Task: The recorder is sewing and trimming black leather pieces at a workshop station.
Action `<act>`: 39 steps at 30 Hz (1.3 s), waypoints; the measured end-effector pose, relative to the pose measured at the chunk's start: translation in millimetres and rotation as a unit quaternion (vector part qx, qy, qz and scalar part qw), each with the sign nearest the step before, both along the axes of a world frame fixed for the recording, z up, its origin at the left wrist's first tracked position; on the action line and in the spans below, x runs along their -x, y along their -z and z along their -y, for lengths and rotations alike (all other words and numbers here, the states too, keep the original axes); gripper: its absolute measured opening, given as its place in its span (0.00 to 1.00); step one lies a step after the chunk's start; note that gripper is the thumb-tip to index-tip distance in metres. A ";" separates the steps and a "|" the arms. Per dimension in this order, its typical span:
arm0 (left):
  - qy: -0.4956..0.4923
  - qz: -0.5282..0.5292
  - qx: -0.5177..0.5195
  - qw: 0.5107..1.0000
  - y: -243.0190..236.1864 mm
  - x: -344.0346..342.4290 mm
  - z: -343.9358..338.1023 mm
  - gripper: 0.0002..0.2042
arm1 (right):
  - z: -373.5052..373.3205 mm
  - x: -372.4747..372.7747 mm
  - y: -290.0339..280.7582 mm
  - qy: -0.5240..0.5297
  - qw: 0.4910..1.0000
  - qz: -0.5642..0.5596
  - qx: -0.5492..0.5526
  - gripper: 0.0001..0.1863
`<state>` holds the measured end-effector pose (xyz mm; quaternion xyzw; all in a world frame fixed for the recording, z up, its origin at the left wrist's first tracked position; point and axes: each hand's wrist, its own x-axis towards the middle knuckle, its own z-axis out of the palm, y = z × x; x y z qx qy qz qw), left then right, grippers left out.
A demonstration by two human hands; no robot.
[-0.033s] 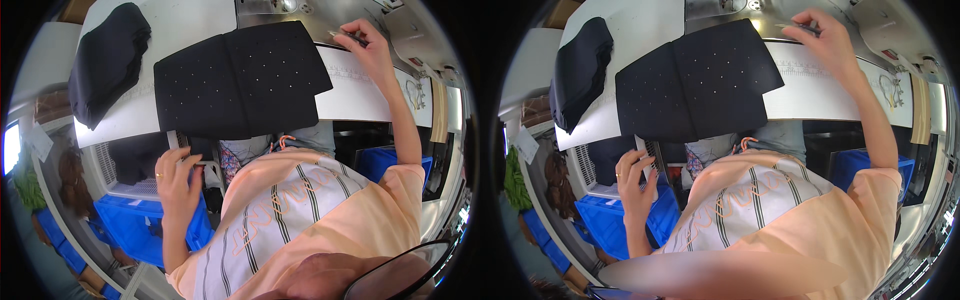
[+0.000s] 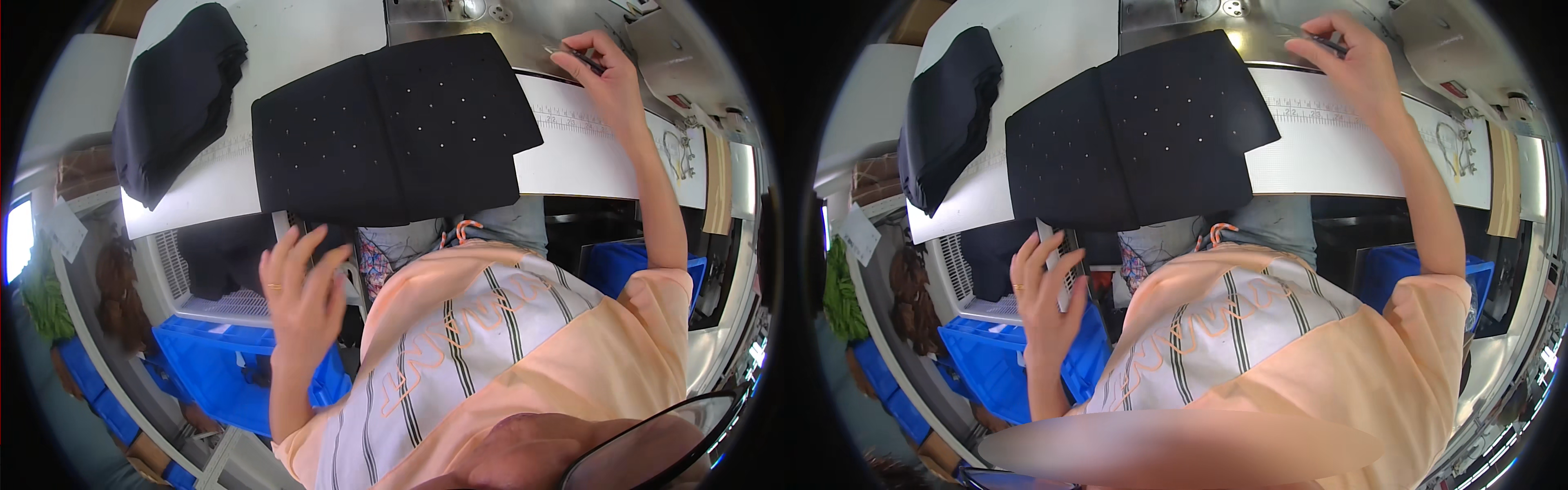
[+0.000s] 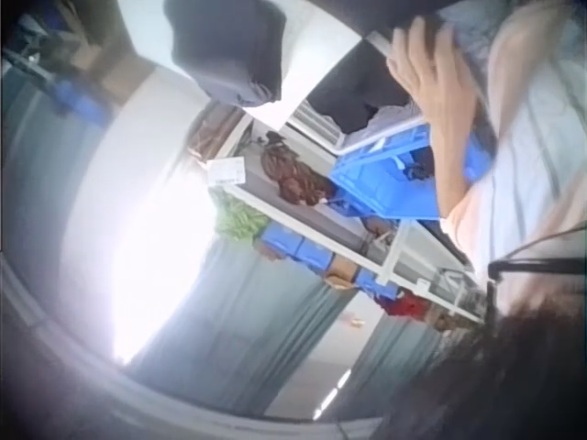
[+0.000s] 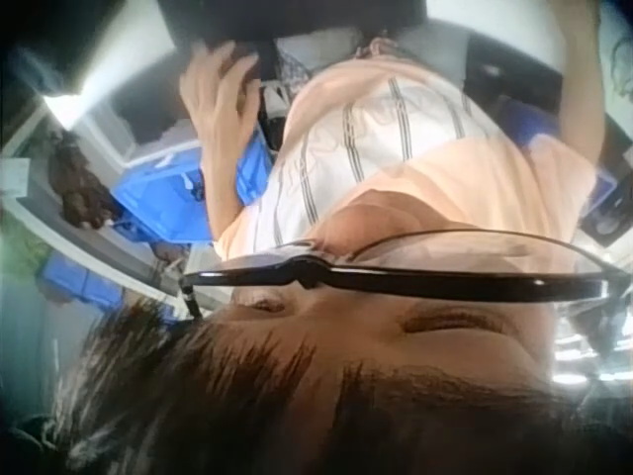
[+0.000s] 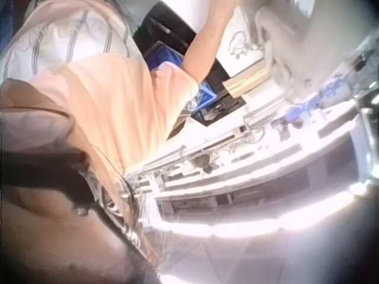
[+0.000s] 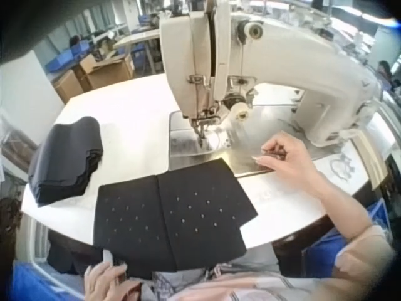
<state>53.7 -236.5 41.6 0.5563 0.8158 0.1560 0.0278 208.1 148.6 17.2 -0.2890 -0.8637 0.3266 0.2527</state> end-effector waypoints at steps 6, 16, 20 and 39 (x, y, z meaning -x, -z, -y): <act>0.072 -0.004 -0.076 0.995 29.5 -17.5 -82.4 0.23 | -18.8 -10.9 23.7 0.017 0.999 -0.020 -0.025 0.15; -0.378 0.122 -0.362 0.844 -52.4 33.1 100.1 0.12 | -23.4 -3.6 29.6 -0.019 0.998 -0.049 0.016 0.12; -0.275 -0.178 -0.200 0.924 -23.0 25.8 76.1 0.17 | -21.5 -6.8 29.1 0.001 0.993 -0.097 0.066 0.12; 0.079 0.046 -0.232 0.968 48.1 -15.1 -80.3 0.11 | 80.6 -3.6 1.3 -0.168 0.981 0.002 -0.094 0.17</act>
